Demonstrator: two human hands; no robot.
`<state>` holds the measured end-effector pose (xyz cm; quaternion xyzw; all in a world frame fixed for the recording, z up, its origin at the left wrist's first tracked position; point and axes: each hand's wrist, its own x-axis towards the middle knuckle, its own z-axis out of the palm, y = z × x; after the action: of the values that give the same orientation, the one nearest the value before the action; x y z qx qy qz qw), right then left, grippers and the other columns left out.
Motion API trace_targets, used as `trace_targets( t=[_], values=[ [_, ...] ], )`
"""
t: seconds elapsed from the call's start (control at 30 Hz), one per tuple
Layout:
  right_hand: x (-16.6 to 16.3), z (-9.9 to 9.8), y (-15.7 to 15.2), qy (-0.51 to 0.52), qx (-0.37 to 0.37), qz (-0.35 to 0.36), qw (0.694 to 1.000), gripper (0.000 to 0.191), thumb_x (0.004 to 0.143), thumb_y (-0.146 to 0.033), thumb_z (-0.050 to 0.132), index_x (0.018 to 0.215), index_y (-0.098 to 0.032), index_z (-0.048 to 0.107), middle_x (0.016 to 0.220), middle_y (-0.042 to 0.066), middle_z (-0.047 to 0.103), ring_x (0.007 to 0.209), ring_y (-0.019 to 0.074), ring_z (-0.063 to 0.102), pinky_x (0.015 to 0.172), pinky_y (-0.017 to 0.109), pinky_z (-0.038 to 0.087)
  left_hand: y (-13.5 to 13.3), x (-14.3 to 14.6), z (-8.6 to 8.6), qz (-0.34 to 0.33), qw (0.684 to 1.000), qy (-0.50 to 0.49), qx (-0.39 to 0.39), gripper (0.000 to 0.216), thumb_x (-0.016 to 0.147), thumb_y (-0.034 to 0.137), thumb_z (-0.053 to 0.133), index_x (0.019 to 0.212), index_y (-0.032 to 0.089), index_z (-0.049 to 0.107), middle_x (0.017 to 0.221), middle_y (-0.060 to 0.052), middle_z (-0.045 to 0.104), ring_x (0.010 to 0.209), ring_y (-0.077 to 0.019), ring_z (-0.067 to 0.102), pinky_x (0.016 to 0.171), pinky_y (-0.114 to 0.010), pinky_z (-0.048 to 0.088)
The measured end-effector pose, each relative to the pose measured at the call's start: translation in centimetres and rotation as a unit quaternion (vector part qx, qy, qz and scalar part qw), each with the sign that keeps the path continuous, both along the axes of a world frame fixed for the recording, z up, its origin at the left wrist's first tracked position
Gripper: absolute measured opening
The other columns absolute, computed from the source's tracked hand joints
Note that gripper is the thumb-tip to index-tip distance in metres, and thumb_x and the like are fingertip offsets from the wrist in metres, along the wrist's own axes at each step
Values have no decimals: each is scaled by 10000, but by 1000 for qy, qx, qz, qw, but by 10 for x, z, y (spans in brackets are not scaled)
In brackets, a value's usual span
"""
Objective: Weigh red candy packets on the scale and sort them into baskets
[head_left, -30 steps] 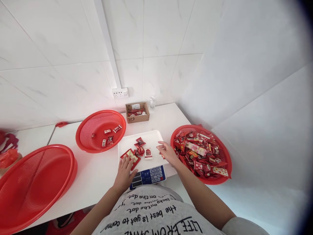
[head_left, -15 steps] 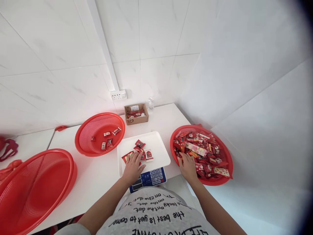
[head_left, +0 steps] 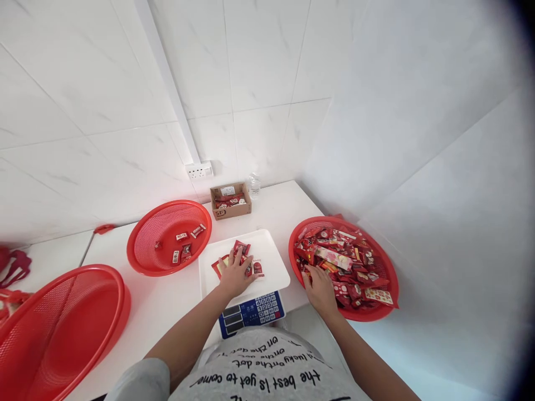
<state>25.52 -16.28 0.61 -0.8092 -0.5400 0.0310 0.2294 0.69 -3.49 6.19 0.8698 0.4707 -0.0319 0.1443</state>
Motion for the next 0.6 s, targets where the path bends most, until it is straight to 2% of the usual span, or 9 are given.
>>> trace_targets(
  t=[0.1,0.2,0.3,0.4,0.53,0.6],
  values=[
    [0,1,0,1,4,1,1000,418,902,-372,320,1104,-136,600,1135,130,631,1104,266,507,984,437,317,4,-10,-1,-51,999,-4,18,632,811,638,403,1365,333,390,1525,-81,204,1374,-390,147,1013,-704,88],
    [0,3,0,0,4,1,1000,423,900,-372,320,1102,-130,601,1130,136,631,1095,267,512,990,441,311,10,-30,2,-144,989,-25,19,633,804,633,431,1362,336,393,1506,-60,267,1375,-345,187,1065,-640,78],
    [0,4,0,1,0,3,1000,429,899,-371,314,1104,-126,599,1128,137,631,1091,264,514,984,437,320,15,-56,6,-200,979,-46,16,688,802,616,456,1405,316,318,1508,-64,260,1383,-310,184,1098,-578,94],
    [0,5,0,3,-1,5,1000,424,897,-372,315,1096,-133,603,1122,135,634,1079,259,524,975,433,332,13,-77,3,-146,986,-62,43,713,828,602,419,1438,278,243,1516,-85,232,1395,-294,148,1106,-546,110],
    [-1,6,0,7,1,5,1000,419,895,-367,314,1081,-135,610,1107,134,641,1064,256,534,960,428,346,1,-87,-11,21,996,-54,74,684,859,581,360,1433,219,268,1513,-120,225,1399,-296,127,1097,-549,136],
    [-1,6,0,11,1,6,1000,417,895,-366,315,1082,-137,610,1103,133,643,1060,253,537,946,419,359,-5,-85,-17,71,994,-42,67,684,861,578,359,1428,203,280,1510,-134,228,1397,-298,138,1094,-552,142]
  ],
)
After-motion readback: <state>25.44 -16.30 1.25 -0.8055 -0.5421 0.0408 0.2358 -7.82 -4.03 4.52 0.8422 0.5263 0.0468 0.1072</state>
